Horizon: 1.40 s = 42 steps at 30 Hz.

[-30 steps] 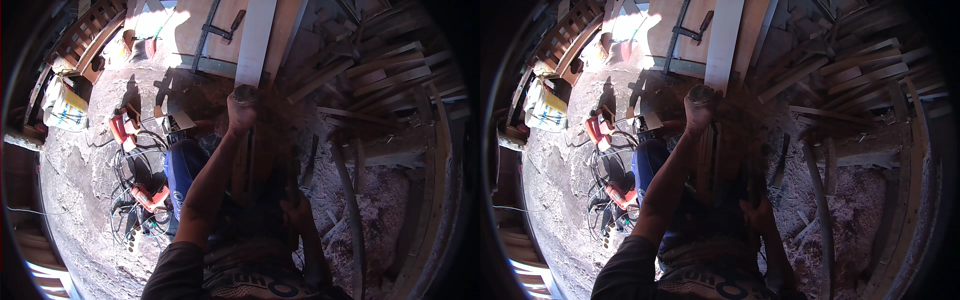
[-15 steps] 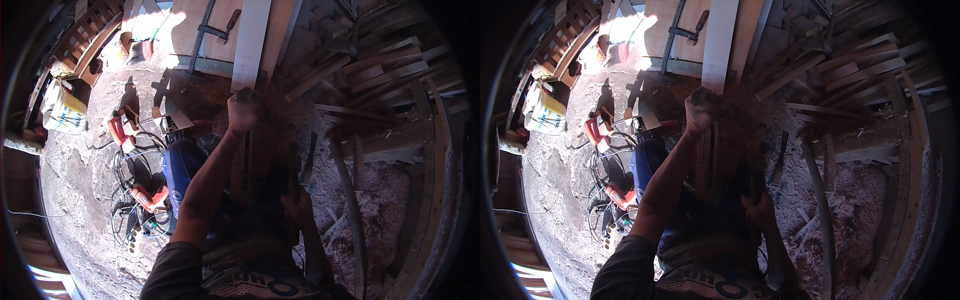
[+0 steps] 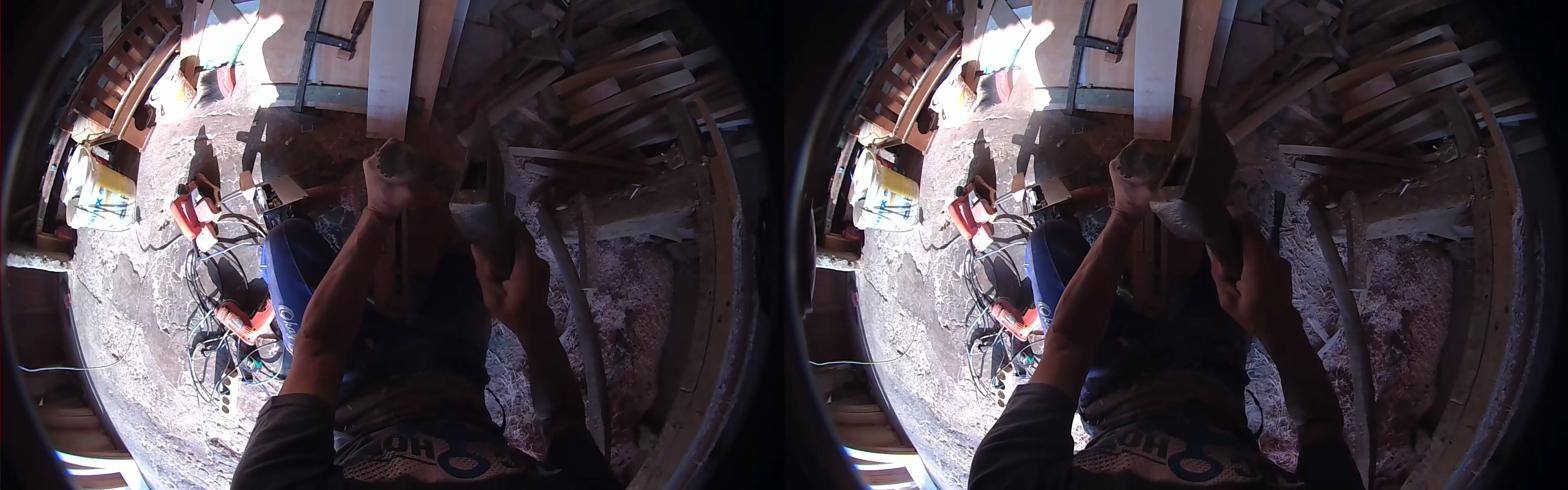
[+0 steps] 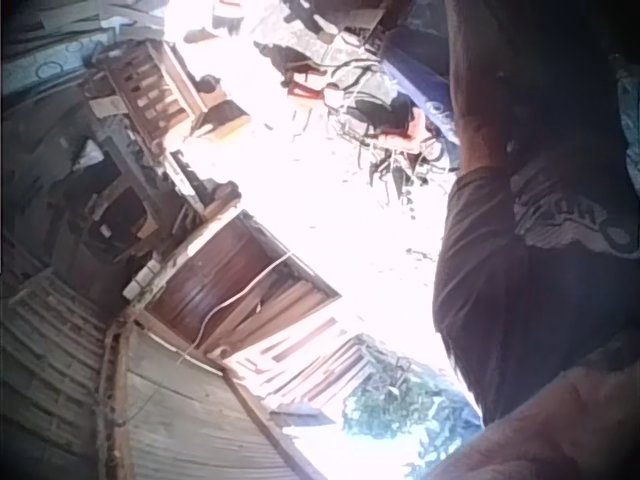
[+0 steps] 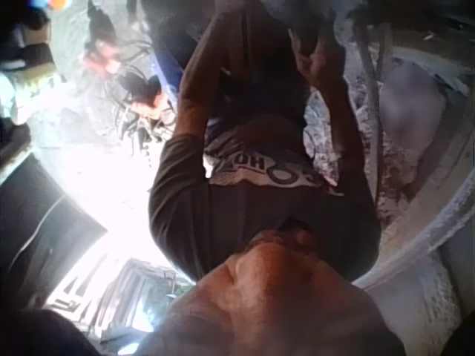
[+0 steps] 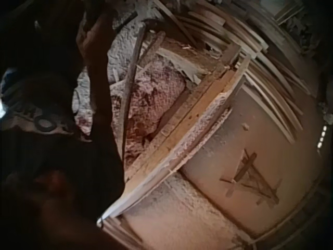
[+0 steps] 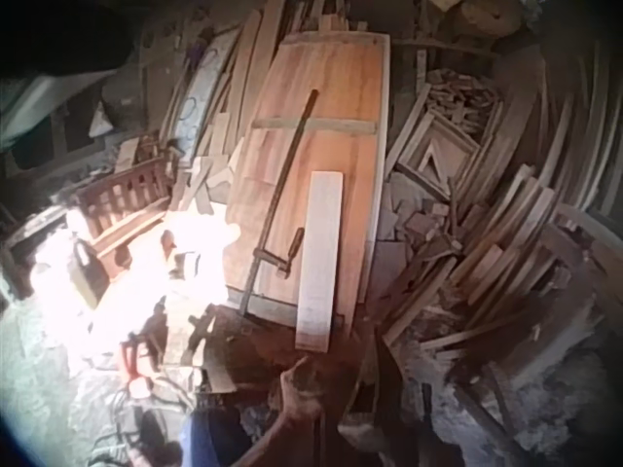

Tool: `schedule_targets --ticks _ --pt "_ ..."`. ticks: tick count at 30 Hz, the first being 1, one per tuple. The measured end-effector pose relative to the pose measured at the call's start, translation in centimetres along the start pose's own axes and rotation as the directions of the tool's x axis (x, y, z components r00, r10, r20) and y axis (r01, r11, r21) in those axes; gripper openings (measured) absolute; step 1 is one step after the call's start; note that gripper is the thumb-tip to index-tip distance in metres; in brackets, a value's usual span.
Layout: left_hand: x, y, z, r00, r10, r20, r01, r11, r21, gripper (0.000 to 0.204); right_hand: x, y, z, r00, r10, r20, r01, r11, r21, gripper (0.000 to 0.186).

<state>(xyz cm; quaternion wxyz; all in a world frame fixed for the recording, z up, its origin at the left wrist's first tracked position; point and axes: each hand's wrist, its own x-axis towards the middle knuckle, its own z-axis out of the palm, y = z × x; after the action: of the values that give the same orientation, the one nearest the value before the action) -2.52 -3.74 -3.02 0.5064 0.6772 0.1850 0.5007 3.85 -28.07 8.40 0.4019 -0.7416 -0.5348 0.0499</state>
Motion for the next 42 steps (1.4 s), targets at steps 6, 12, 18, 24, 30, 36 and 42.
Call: schedule_targets --ticks 6,12,18,24,30,36,42 --pt "-0.9 -1.1 -0.4 1.0 0.012 0.007 -0.012 1.0 -0.011 0.025 3.8 1.0 2.7 0.965 -0.186 0.187 0.24 0.911 -0.334 0.057" --pt "0.4 -2.0 -0.2 0.999 0.033 0.01 -0.032 0.995 -0.099 0.023 6.9 -2.1 0.4 0.971 -0.159 0.176 0.184 0.973 -0.138 0.051" --pt "-0.1 -1.6 -0.7 0.998 -0.055 -0.004 0.055 0.998 -0.009 0.024 9.6 -6.9 -2.4 0.951 -0.204 -0.234 0.247 0.953 0.175 0.054" --pt "-1.8 1.6 -0.3 0.993 -0.119 0.019 0.12 0.963 -0.243 0.031 5.6 2.7 3.7 0.957 -0.035 0.286 0.125 0.945 -0.301 0.052" --pt "-1.2 0.9 -2.3 0.946 -0.32 0.051 0.323 0.941 -0.098 0.033 -1.0 5.3 3.9 0.983 0.167 0.079 -0.149 0.969 -0.198 0.055" --pt "6.8 14.8 1.8 0.965 0.245 -0.091 -0.202 0.922 0.331 0.022 -6.7 15.7 3.9 0.825 0.499 0.265 -0.41 0.852 -0.325 0.047" --pt "6.3 6.7 6.2 0.694 0.33 0.64 -0.598 0.759 0.258 0.029 -9.7 27.5 9.5 0.81 0.554 0.191 -0.447 0.795 -0.41 0.042"
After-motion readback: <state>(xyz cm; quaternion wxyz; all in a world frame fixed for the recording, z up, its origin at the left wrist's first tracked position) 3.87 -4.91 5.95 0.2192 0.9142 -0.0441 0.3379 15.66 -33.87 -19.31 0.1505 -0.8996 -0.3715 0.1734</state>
